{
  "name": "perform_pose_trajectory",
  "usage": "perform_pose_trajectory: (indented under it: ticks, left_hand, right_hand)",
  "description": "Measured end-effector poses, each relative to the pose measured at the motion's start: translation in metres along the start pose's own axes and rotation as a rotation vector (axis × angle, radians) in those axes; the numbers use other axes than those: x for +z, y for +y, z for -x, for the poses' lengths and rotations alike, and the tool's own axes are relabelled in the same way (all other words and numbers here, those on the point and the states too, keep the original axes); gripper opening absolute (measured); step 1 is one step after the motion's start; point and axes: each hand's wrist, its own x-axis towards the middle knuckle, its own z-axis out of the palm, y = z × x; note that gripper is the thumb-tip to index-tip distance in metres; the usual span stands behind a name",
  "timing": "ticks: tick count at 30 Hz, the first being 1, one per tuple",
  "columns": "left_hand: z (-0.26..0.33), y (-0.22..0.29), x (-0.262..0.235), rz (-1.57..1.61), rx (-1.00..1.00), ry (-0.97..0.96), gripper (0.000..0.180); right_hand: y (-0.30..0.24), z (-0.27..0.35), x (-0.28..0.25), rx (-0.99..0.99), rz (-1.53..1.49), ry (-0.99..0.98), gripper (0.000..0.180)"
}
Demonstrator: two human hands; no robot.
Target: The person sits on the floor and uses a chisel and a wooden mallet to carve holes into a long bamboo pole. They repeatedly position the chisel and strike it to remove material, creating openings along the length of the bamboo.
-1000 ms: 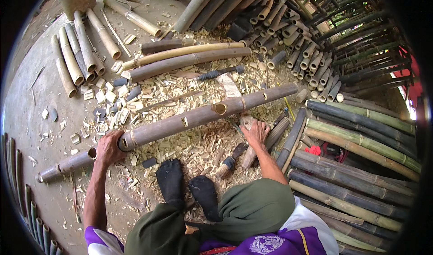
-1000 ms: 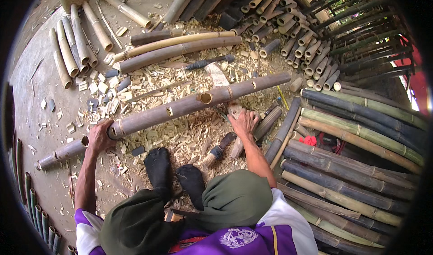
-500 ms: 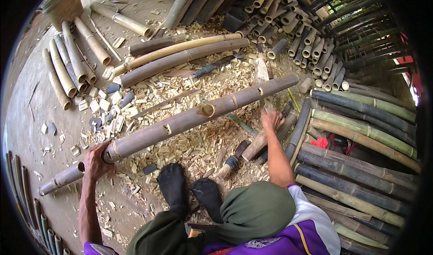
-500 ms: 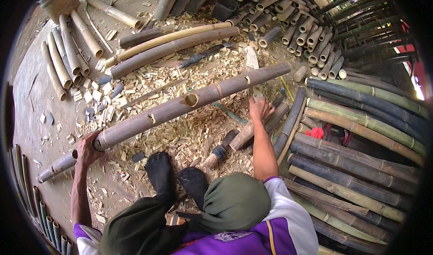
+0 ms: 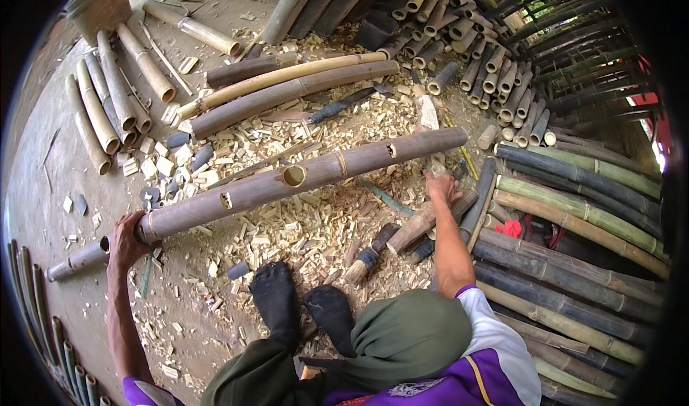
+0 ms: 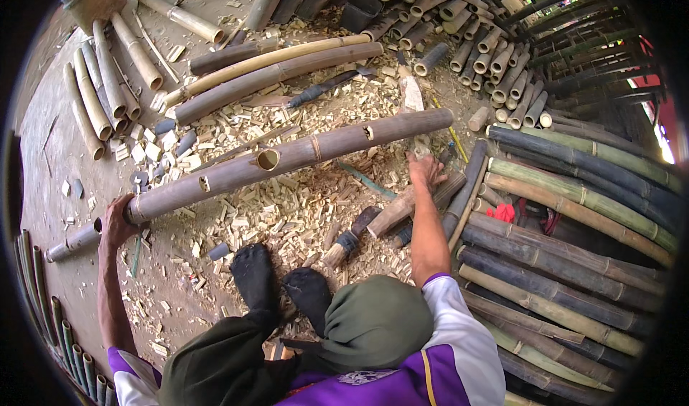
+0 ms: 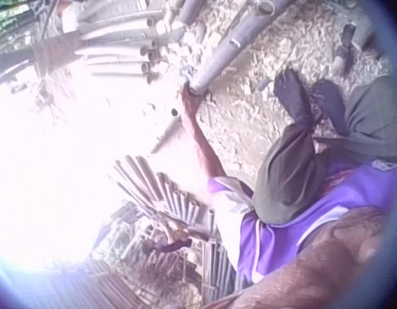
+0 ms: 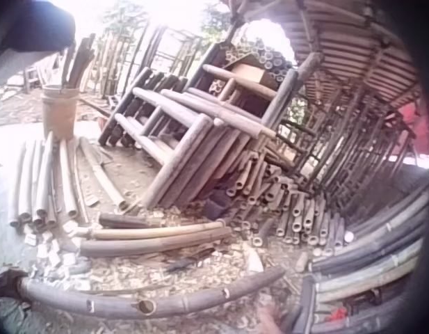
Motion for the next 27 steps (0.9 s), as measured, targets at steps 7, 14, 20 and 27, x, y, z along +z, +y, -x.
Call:
perform_pose_trajectory:
  ticks: [7,14,20,27]
  left_hand:
    - [0.011,-0.012,0.004,-0.016,-0.001,0.044,0.074]
    - [0.012,-0.014,0.003,-0.031,-0.083,-0.01,0.073]
    - [-0.007,0.04,-0.005,-0.128,0.022,-0.019,0.078]
    - [-0.028,0.041,0.029,-0.103,-0.011,-0.148,0.059]
  right_hand:
    - [0.01,-0.009,0.001,-0.041,0.053,0.0,0.071]
    - [0.036,-0.006,0.004,-0.143,0.097,0.043,0.075]
    - [0.012,0.037,-0.023,-0.359,0.083,0.187,0.098]
    - [-0.053,0.078,-0.033,-1.089,0.15,0.12,0.086]
